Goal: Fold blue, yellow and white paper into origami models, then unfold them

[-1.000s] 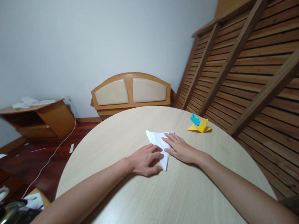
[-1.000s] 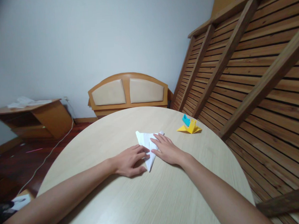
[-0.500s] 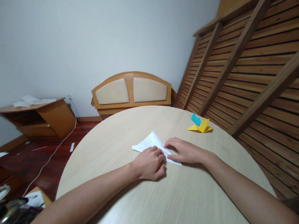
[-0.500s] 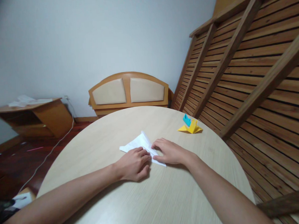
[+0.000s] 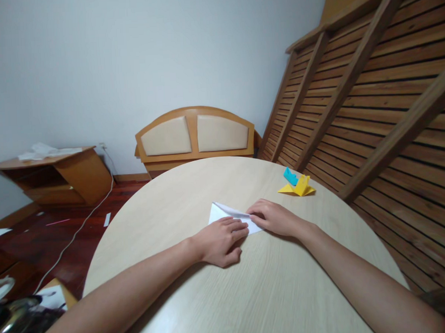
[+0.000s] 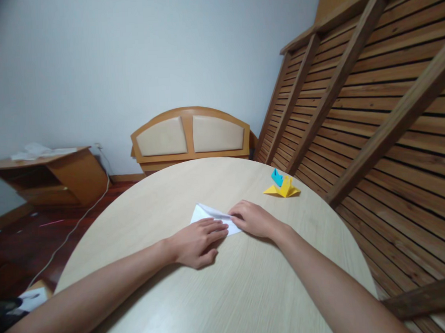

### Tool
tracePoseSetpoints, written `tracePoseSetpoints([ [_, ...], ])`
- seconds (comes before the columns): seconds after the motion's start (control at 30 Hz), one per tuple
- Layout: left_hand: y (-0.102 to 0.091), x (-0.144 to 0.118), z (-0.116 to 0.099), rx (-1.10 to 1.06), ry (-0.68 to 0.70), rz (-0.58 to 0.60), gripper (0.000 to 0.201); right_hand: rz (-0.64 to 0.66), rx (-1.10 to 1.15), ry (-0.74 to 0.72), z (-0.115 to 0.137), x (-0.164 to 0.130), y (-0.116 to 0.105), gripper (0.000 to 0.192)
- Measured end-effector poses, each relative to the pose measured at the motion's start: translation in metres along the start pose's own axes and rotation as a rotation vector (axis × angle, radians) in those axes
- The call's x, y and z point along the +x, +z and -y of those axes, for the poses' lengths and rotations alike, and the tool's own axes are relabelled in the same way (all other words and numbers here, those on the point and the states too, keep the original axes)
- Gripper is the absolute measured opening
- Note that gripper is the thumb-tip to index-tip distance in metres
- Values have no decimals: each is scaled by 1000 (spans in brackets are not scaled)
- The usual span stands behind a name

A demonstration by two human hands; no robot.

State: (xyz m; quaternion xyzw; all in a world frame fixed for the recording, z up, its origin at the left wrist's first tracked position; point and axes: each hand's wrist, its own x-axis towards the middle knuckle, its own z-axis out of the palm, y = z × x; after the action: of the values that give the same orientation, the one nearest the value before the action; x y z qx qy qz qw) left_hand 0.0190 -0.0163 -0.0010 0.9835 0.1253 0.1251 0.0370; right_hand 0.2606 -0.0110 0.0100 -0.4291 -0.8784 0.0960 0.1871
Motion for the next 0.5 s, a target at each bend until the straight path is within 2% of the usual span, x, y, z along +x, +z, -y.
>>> tracePoseSetpoints([
  [0.2, -1, 1, 0, -4, -8, 4, 51, -48, -19, 50, -6, 1, 5, 28],
  [0.5, 1, 0, 4, -40, 17, 1, 53, -64, -26, 81, -6, 3, 11, 19],
])
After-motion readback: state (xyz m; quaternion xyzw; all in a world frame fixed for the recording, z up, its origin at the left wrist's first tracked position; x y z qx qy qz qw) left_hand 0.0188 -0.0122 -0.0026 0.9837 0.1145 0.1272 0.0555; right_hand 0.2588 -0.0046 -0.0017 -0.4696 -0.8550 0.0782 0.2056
